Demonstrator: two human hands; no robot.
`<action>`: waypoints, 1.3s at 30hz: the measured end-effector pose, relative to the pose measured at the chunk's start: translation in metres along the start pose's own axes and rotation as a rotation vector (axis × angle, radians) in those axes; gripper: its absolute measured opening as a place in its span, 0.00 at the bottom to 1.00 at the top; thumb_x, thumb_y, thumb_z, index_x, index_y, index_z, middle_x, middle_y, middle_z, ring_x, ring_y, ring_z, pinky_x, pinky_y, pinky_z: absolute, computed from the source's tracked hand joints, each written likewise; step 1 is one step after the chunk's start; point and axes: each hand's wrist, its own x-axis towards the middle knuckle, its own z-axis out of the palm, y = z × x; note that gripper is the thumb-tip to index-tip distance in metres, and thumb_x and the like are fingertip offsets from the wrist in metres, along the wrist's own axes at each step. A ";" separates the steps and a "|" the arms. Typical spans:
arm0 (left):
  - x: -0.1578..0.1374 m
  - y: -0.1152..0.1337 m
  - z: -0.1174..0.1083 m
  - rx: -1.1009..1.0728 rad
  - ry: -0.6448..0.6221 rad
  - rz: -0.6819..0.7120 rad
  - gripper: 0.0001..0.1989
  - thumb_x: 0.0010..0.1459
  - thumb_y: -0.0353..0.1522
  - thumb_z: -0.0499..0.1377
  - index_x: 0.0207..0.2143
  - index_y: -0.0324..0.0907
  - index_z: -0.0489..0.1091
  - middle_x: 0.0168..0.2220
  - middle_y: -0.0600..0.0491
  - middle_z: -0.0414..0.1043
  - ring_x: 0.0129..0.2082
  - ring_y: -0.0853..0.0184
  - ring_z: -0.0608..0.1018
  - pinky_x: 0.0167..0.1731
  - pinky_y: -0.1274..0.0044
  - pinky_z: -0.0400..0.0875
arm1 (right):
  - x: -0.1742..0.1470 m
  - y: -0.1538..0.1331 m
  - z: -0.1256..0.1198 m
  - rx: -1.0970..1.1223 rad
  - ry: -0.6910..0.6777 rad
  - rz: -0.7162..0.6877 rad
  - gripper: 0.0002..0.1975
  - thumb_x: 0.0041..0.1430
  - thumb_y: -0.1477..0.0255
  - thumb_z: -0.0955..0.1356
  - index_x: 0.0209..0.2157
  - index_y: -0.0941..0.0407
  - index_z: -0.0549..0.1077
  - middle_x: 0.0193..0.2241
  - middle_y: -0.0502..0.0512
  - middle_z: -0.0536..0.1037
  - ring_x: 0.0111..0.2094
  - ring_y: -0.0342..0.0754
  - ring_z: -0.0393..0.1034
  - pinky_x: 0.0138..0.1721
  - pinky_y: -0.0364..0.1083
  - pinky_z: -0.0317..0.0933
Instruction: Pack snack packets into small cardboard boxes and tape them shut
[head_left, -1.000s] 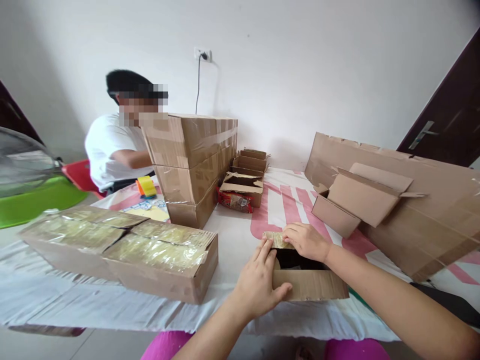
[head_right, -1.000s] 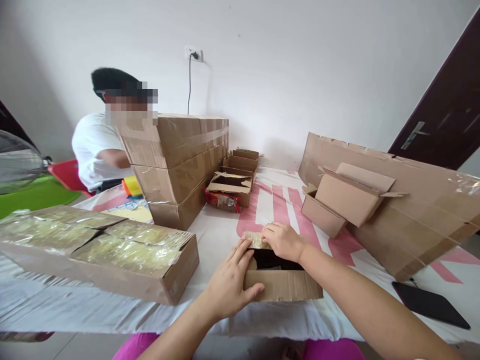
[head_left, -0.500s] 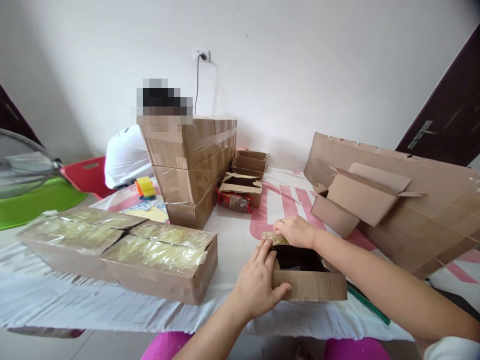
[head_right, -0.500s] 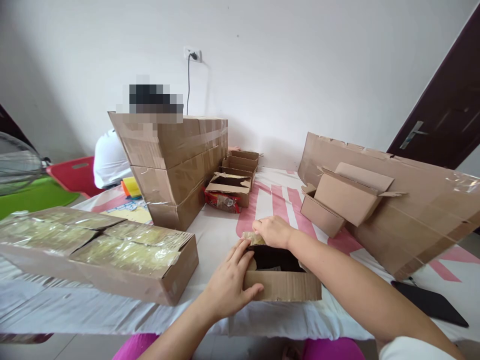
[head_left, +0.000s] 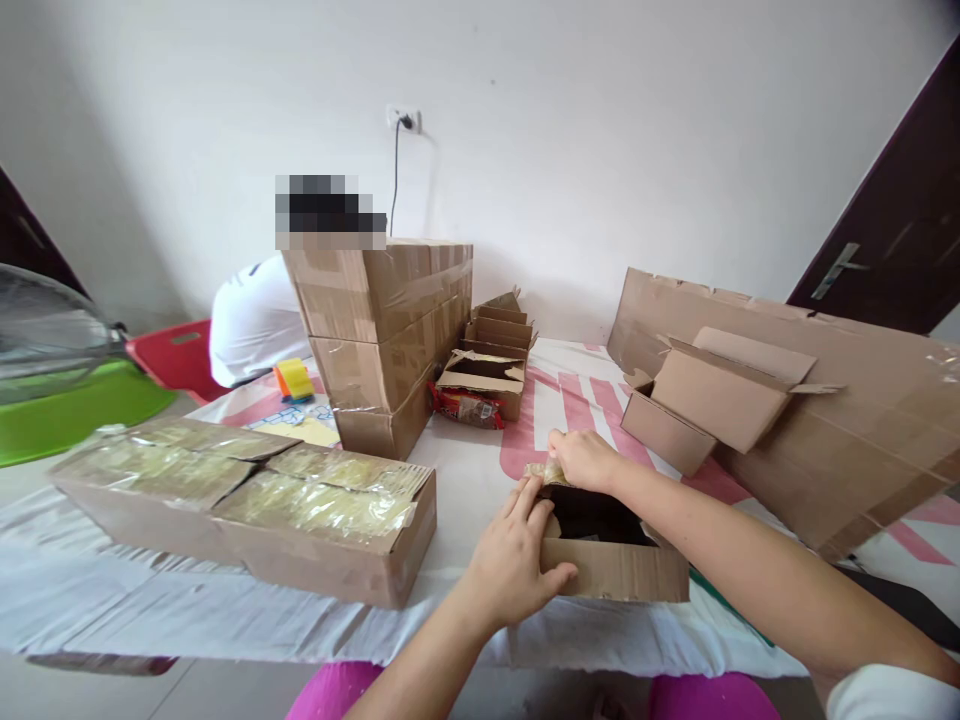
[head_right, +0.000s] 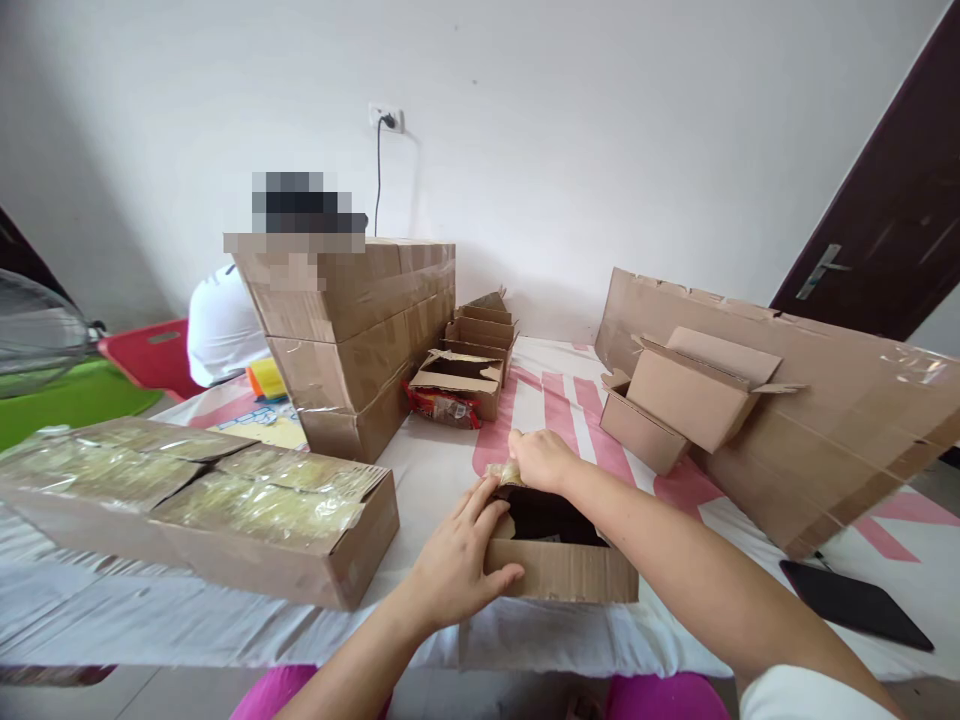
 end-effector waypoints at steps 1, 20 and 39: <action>-0.001 0.001 -0.003 -0.020 0.020 0.007 0.31 0.45 0.40 0.68 0.50 0.40 0.64 0.63 0.39 0.57 0.63 0.46 0.61 0.58 0.54 0.63 | -0.001 0.003 0.000 0.042 0.003 0.005 0.08 0.58 0.77 0.63 0.38 0.58 0.71 0.33 0.60 0.80 0.35 0.51 0.73 0.33 0.45 0.55; 0.060 0.054 0.010 0.492 -0.004 0.093 0.10 0.59 0.23 0.54 0.37 0.32 0.75 0.38 0.38 0.76 0.44 0.52 0.75 0.40 0.63 0.73 | 0.005 0.024 -0.008 0.376 -0.172 -0.071 0.05 0.53 0.78 0.65 0.28 0.58 0.73 0.24 0.47 0.73 0.26 0.41 0.63 0.28 0.40 0.54; 0.057 0.034 0.015 0.476 0.071 0.292 0.08 0.57 0.23 0.55 0.27 0.39 0.71 0.27 0.48 0.72 0.32 0.60 0.73 0.31 0.71 0.71 | 0.032 0.012 0.003 0.174 0.086 0.116 0.09 0.59 0.75 0.62 0.38 0.55 0.73 0.34 0.53 0.79 0.33 0.46 0.68 0.29 0.42 0.51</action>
